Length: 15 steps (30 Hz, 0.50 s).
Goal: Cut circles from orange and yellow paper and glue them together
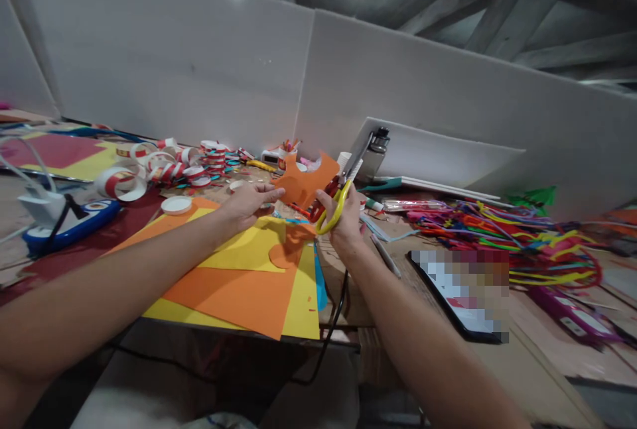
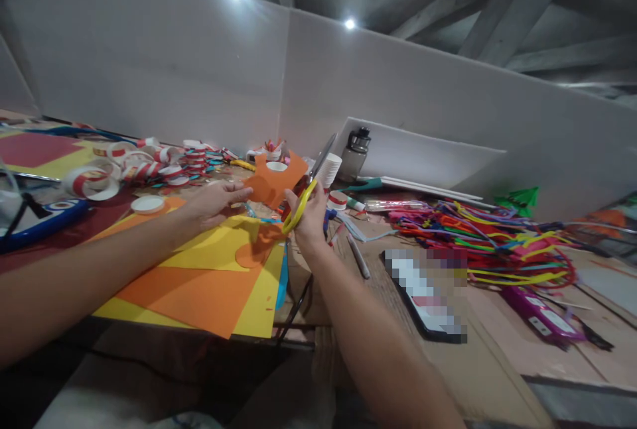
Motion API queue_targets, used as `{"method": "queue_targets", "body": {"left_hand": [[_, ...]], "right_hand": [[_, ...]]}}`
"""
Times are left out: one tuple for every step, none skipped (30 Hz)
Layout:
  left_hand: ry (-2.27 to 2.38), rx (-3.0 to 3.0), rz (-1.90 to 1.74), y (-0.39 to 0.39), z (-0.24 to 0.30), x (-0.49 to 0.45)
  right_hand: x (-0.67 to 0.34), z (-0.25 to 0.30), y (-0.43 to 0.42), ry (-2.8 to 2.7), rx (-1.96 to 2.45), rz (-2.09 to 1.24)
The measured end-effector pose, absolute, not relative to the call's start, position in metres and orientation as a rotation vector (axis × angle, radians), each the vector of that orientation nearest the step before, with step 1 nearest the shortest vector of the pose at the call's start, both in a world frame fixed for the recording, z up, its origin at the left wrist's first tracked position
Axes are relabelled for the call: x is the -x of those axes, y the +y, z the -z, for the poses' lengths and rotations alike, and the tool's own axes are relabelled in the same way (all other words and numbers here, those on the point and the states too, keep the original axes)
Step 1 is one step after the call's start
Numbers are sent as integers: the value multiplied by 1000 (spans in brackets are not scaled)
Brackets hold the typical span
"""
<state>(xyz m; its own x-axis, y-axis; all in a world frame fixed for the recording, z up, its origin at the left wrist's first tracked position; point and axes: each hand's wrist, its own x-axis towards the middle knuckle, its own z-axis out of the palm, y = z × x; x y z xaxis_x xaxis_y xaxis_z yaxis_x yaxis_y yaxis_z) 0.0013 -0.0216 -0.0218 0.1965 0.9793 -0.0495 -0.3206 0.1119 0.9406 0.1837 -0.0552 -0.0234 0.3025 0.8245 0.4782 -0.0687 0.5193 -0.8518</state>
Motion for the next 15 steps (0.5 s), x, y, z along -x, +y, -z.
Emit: {"method": "queue_targets", "body": {"left_hand": [[851, -932, -1152, -23, 21, -3], [827, -884, -1147, -24, 20, -4], [805, -847, -1139, -26, 19, -6], [790, -821, -1134, -26, 19, -7], [787, -804, -1136, -27, 18, -8], [791, -796, -1147, -27, 18, -8], [795, -794, -1166, -28, 18, -9], [800, -795, -1192, -28, 18, -10], [801, -798, -1224, -28, 18, -11], [800, -804, -1259, -28, 19, -11], [796, -815, -1294, -28, 19, -12], [789, -830, -1329, -29, 20, -13], [777, -845, -1363, -29, 20, -13], [760, -855, -1396, -29, 20, -14], [739, -860, -1422, -30, 20, -15]], "right_hand": [[-182, 23, -57, -1116, 835, -694], [-180, 23, -59, -1121, 832, -693], [-178, 23, -60, -1126, 824, -699], [-176, 23, -62, -1131, 812, -706], [-174, 23, -63, -1136, 795, -716], [-172, 23, -63, -1142, 781, -730], [-170, 24, -64, -1150, 776, -742], [-168, 24, -64, -1162, 784, -752], [-166, 24, -65, -1171, 801, -758], [-164, 24, -65, -1178, 821, -757], [-162, 23, -65, -1182, 838, -750], [-160, 23, -65, -1185, 847, -738], [-159, 23, -66, -1187, 847, -726], [-158, 23, -65, -1193, 847, -716], [-157, 22, -65, -1217, 865, -709]]}}
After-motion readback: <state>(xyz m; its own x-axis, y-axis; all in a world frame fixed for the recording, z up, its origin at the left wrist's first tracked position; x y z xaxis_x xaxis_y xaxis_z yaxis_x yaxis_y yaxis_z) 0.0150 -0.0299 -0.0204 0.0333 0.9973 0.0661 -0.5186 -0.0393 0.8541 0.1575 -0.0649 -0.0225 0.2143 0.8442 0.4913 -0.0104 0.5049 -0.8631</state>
